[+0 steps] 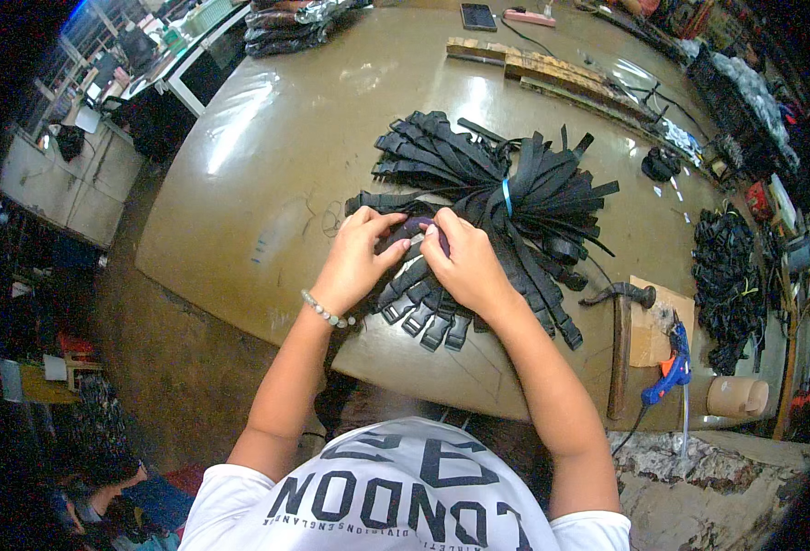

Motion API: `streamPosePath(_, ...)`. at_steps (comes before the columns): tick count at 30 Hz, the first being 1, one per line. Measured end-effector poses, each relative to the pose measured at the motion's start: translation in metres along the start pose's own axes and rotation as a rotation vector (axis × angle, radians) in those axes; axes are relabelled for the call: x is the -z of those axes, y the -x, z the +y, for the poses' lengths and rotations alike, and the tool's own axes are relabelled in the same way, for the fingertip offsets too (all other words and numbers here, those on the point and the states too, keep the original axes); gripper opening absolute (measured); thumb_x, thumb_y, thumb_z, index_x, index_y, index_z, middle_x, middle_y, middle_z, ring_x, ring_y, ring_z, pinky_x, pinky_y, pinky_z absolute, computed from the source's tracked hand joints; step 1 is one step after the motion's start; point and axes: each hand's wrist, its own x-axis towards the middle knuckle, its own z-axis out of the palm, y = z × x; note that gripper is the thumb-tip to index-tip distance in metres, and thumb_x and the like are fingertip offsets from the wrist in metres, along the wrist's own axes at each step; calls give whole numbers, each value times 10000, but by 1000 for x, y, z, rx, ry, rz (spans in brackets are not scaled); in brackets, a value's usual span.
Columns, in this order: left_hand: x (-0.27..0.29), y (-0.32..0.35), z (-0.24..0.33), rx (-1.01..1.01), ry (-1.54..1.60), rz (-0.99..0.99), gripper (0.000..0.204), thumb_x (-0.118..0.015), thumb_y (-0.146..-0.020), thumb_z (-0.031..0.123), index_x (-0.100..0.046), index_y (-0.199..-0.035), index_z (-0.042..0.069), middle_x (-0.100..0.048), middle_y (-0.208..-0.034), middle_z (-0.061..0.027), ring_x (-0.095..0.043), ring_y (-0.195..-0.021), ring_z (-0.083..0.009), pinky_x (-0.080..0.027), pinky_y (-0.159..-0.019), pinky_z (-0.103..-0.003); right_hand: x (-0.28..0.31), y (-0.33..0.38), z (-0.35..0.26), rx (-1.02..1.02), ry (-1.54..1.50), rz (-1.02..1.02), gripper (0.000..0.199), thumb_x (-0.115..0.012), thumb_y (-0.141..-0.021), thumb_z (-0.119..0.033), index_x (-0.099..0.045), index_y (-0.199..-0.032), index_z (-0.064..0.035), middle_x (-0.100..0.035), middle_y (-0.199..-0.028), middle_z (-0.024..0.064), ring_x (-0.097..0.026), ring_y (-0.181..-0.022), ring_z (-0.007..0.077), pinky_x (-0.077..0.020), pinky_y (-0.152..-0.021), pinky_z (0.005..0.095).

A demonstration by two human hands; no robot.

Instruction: The person repeatedly picks up black webbing straps and plastic buckles from a pile on a table. They thread the strap ends through the buckles and pull them tight, then place the assembled units back on the table. The process is repeated continuously throughout the clip.

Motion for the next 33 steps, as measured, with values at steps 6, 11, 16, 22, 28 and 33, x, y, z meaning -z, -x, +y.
streamPosePath(6,2,3,-3,40,117,81,387,-776,-766,145,-676,-1132,69,-632,-868,-107,-605,-807,-240,-497,-754,-352,-10,-3,2,19,-13,56,163,-551,-894,-135,-540,-860,25,-609,-799,245,-604,-765,416,-477,-700,474)
streamPosePath(11,0,2,2,68,137,88,406,-793,-745,151,-680,-1125,64,-651,-841,-95,-602,-751,-220,-504,-714,-339,-11,-5,5,75,55,69,166,-552,-895,-140,-538,-859,22,-586,-785,227,-579,-779,403,-461,-714,477)
streamPosePath(16,-1,1,3,59,124,95,420,-798,-734,138,-677,-1127,54,-655,-846,-93,-601,-747,-211,-504,-705,-330,-11,-4,4,81,114,72,166,-555,-894,-137,-534,-854,23,-578,-814,220,-570,-804,394,-457,-734,474)
streamPosePath(22,-4,2,4,81,149,109,421,-797,-728,115,-674,-1124,40,-652,-857,-94,-598,-747,-204,-505,-703,-323,-12,-5,5,161,159,89,153,-565,-873,-120,-542,-839,27,-579,-831,205,-567,-811,382,-459,-740,464)
streamPosePath(28,-5,2,3,56,157,125,475,-800,-721,103,-655,-1170,47,-638,-849,-89,-587,-724,-184,-502,-682,-303,-13,-5,8,130,212,67,155,-580,-880,-108,-581,-919,42,-620,-869,194,-612,-818,349,-486,-749,404)
streamPosePath(33,5,1,1,94,206,114,441,-757,-770,89,-648,-1196,61,-629,-933,-94,-577,-709,-162,-499,-667,-287,-8,-4,10,-20,28,47,201,-503,-978,-166,-541,-929,25,-680,-925,171,-654,-787,233,-504,-725,356)
